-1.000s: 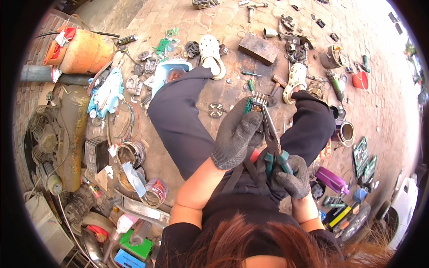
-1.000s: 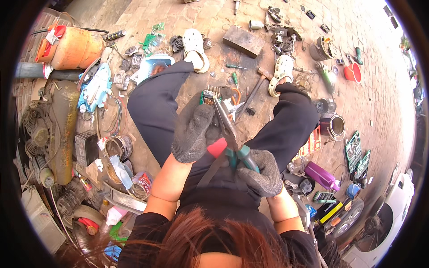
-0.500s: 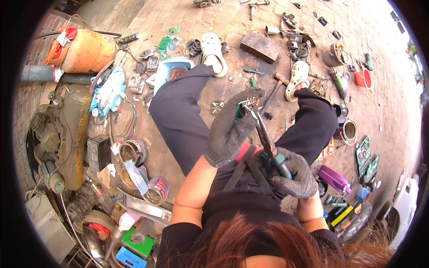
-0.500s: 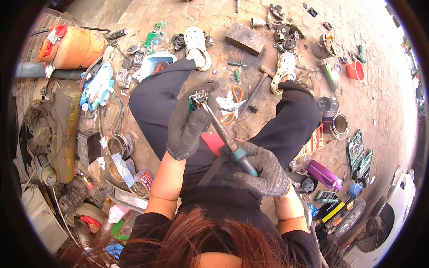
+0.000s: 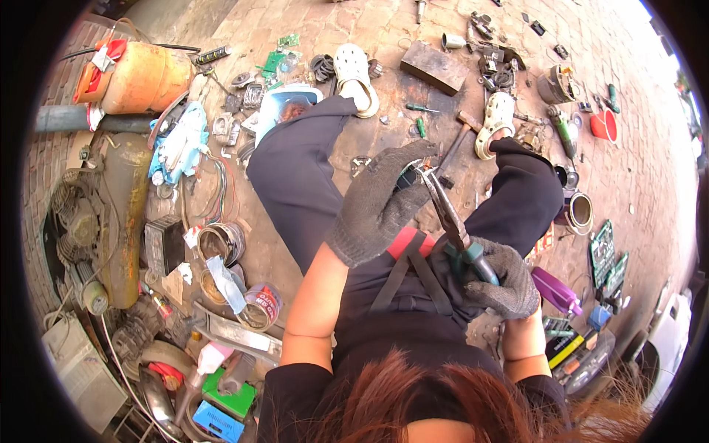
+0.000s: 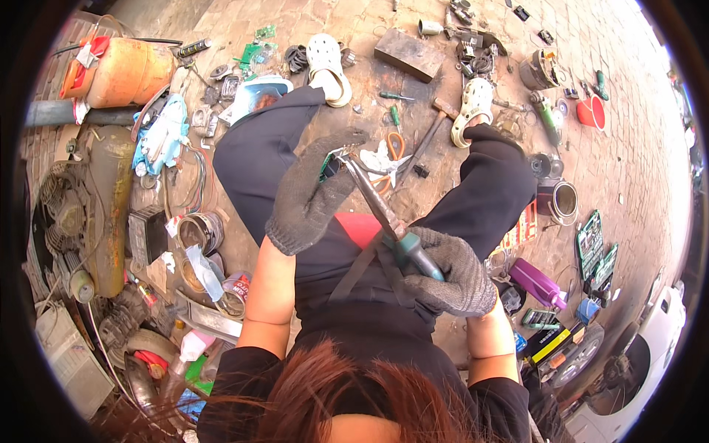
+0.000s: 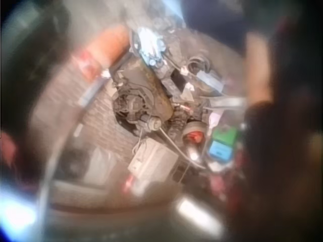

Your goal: The person sits on the floor and uses pliers and a screwdriver to remove components from a small green circuit board. They repeatedly pry and pull parts off the board, placing removed pieces into a nearby blue container.

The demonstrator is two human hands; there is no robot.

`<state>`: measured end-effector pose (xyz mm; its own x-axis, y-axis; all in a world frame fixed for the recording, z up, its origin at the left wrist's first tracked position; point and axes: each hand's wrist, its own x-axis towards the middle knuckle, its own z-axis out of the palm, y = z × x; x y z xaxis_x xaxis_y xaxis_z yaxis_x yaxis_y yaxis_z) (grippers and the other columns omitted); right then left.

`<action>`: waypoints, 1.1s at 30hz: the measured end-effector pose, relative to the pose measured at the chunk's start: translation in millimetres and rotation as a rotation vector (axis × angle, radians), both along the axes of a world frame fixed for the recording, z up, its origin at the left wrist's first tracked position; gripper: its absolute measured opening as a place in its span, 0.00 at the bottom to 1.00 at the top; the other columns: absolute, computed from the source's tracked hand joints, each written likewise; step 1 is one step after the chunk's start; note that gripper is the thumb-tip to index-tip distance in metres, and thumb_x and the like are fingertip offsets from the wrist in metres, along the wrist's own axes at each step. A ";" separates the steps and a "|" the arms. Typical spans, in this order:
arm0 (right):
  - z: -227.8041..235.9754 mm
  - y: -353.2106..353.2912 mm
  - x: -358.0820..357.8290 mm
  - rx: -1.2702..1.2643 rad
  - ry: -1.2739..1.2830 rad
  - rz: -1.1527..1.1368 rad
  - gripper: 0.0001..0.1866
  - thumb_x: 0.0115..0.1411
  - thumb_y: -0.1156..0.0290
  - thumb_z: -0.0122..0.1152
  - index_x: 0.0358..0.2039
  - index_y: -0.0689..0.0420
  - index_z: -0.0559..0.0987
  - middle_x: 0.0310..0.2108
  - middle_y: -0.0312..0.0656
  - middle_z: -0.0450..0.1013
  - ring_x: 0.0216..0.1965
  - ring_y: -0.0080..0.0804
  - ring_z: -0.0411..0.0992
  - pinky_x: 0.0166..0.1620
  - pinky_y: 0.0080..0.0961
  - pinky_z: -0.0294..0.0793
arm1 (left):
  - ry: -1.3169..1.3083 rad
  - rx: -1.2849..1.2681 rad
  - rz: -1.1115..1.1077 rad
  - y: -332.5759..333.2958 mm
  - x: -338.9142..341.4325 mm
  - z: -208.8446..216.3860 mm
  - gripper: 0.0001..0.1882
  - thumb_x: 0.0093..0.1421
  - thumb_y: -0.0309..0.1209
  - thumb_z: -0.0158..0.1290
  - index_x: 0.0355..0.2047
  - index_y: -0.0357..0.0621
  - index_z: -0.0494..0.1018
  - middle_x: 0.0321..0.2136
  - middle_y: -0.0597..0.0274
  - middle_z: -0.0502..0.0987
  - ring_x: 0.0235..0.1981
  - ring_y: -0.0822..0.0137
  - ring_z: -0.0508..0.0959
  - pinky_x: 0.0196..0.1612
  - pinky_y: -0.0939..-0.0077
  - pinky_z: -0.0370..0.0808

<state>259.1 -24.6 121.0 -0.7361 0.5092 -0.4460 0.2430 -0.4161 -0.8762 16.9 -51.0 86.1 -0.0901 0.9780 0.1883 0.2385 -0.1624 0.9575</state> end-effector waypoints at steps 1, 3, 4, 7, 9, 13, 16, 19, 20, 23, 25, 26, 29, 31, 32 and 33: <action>-0.9 1.0 1.7 -0.013 0.005 0.010 0.14 0.50 0.64 0.65 0.24 0.65 0.77 0.35 0.43 0.73 0.34 0.30 0.71 0.41 0.29 0.70 | 0.018 0.008 -0.006 -0.3 -1.5 -1.8 0.21 0.59 0.26 0.52 0.53 0.39 0.67 0.43 0.49 0.73 0.42 0.54 0.75 0.45 0.68 0.71; -2.5 3.0 4.0 -0.045 0.016 0.026 0.14 0.50 0.64 0.66 0.24 0.65 0.77 0.33 0.41 0.73 0.31 0.28 0.70 0.37 0.27 0.69 | 0.073 0.024 -0.017 -0.3 -4.0 -3.0 0.21 0.59 0.26 0.52 0.53 0.39 0.67 0.42 0.49 0.73 0.42 0.53 0.75 0.45 0.67 0.71; -3.3 4.3 4.7 -0.063 0.023 0.032 0.15 0.50 0.64 0.66 0.24 0.65 0.77 0.31 0.40 0.73 0.30 0.27 0.69 0.36 0.26 0.69 | 0.112 0.032 -0.022 -0.1 -5.1 -2.9 0.21 0.58 0.26 0.53 0.53 0.39 0.67 0.42 0.49 0.73 0.42 0.53 0.75 0.45 0.67 0.71; -10.9 9.9 7.3 0.013 0.138 0.122 0.13 0.51 0.65 0.65 0.24 0.64 0.78 0.26 0.37 0.72 0.24 0.25 0.68 0.30 0.20 0.68 | 0.124 0.026 -0.015 -0.7 -4.9 -1.8 0.22 0.58 0.26 0.53 0.53 0.40 0.67 0.42 0.49 0.73 0.42 0.51 0.75 0.44 0.65 0.71; -13.4 9.5 12.2 -0.038 0.061 0.105 0.13 0.50 0.66 0.65 0.26 0.65 0.78 0.22 0.35 0.71 0.21 0.22 0.65 0.26 0.18 0.65 | 0.130 0.030 -0.002 -0.7 -4.6 -2.2 0.22 0.57 0.26 0.54 0.53 0.41 0.67 0.41 0.49 0.73 0.41 0.51 0.75 0.43 0.64 0.71; -2.4 8.1 9.5 -0.350 0.068 -0.083 0.17 0.48 0.67 0.67 0.32 0.69 0.77 0.17 0.34 0.67 0.17 0.18 0.61 0.21 0.16 0.60 | 0.212 0.006 -0.023 1.1 -7.9 -0.7 0.21 0.57 0.27 0.55 0.51 0.41 0.69 0.39 0.50 0.74 0.38 0.52 0.76 0.41 0.65 0.72; -11.9 10.3 18.2 -0.379 0.075 -0.052 0.21 0.47 0.69 0.65 0.37 0.73 0.74 0.18 0.35 0.67 0.17 0.17 0.61 0.21 0.16 0.60 | 0.223 -0.026 -0.063 0.8 -11.6 -1.9 0.21 0.57 0.28 0.56 0.51 0.41 0.69 0.38 0.50 0.75 0.37 0.52 0.77 0.39 0.66 0.73; -7.5 8.1 6.6 -0.436 0.162 -0.098 0.19 0.48 0.71 0.62 0.37 0.73 0.74 0.18 0.37 0.69 0.17 0.20 0.64 0.21 0.16 0.62 | 0.225 -0.020 -0.056 0.6 -10.9 -2.2 0.20 0.57 0.31 0.56 0.50 0.41 0.69 0.38 0.50 0.75 0.37 0.52 0.77 0.39 0.66 0.73; -7.6 9.4 5.9 -0.458 0.133 -0.096 0.19 0.46 0.72 0.61 0.36 0.73 0.74 0.18 0.38 0.70 0.16 0.21 0.66 0.21 0.17 0.63 | 0.228 -0.015 -0.047 0.8 -10.3 -2.1 0.20 0.58 0.32 0.56 0.50 0.41 0.69 0.38 0.50 0.75 0.38 0.53 0.77 0.39 0.66 0.73; -10.5 18.5 12.4 -0.511 -0.101 -0.017 0.19 0.38 0.74 0.61 0.33 0.71 0.76 0.17 0.42 0.72 0.15 0.24 0.68 0.19 0.18 0.65 | 0.178 -0.062 0.062 3.3 0.0 -4.6 0.20 0.59 0.34 0.55 0.50 0.40 0.69 0.38 0.50 0.75 0.37 0.53 0.77 0.38 0.66 0.73; -11.9 18.8 12.2 -0.502 -0.116 -0.032 0.18 0.38 0.75 0.61 0.32 0.71 0.76 0.17 0.41 0.71 0.15 0.24 0.68 0.18 0.17 0.64 | 0.179 -0.023 0.066 4.9 -0.4 -11.5 0.20 0.60 0.35 0.54 0.50 0.41 0.69 0.38 0.50 0.75 0.36 0.53 0.77 0.38 0.66 0.73; -12.7 18.8 11.8 -0.497 -0.124 -0.039 0.18 0.38 0.75 0.60 0.32 0.71 0.76 0.17 0.41 0.71 0.14 0.23 0.68 0.17 0.16 0.63 | 0.179 -0.005 0.069 6.1 -1.3 -13.6 0.19 0.60 0.35 0.53 0.50 0.42 0.69 0.37 0.51 0.75 0.36 0.52 0.77 0.38 0.66 0.73; -25.3 19.2 23.0 -0.545 -0.036 -0.064 0.18 0.42 0.76 0.58 0.35 0.72 0.75 0.20 0.42 0.73 0.17 0.24 0.69 0.20 0.17 0.66 | 0.297 -0.050 -0.015 8.0 -10.7 -12.6 0.19 0.60 0.37 0.54 0.50 0.45 0.70 0.36 0.52 0.76 0.34 0.50 0.77 0.35 0.64 0.73; -19.0 21.4 14.2 -0.600 0.053 -0.085 0.19 0.42 0.76 0.56 0.37 0.74 0.76 0.22 0.43 0.74 0.19 0.24 0.70 0.22 0.17 0.68 | 0.397 -0.025 -0.059 8.9 -17.5 -14.0 0.19 0.58 0.38 0.55 0.49 0.48 0.71 0.35 0.53 0.76 0.34 0.49 0.77 0.34 0.63 0.73; -11.3 23.2 7.2 -0.624 0.088 -0.103 0.19 0.42 0.76 0.56 0.37 0.74 0.76 0.22 0.44 0.75 0.19 0.24 0.71 0.22 0.17 0.68 | 0.446 -0.012 -0.082 9.0 -19.4 -14.3 0.19 0.58 0.38 0.55 0.49 0.49 0.71 0.34 0.54 0.77 0.33 0.49 0.77 0.33 0.63 0.73; -18.6 24.2 12.5 -0.611 0.088 -0.070 0.20 0.41 0.75 0.56 0.36 0.73 0.77 0.23 0.46 0.76 0.19 0.24 0.71 0.22 0.17 0.68 | 0.436 -0.008 -0.087 9.0 -20.4 -13.4 0.19 0.57 0.39 0.56 0.48 0.49 0.71 0.34 0.54 0.77 0.33 0.49 0.77 0.32 0.62 0.73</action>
<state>271.5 -0.4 102.4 -0.7575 0.2290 -0.6113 0.1351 -0.8612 -0.4900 -3.5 -42.1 72.7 0.0784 0.9800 0.1828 0.6061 -0.1925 0.7718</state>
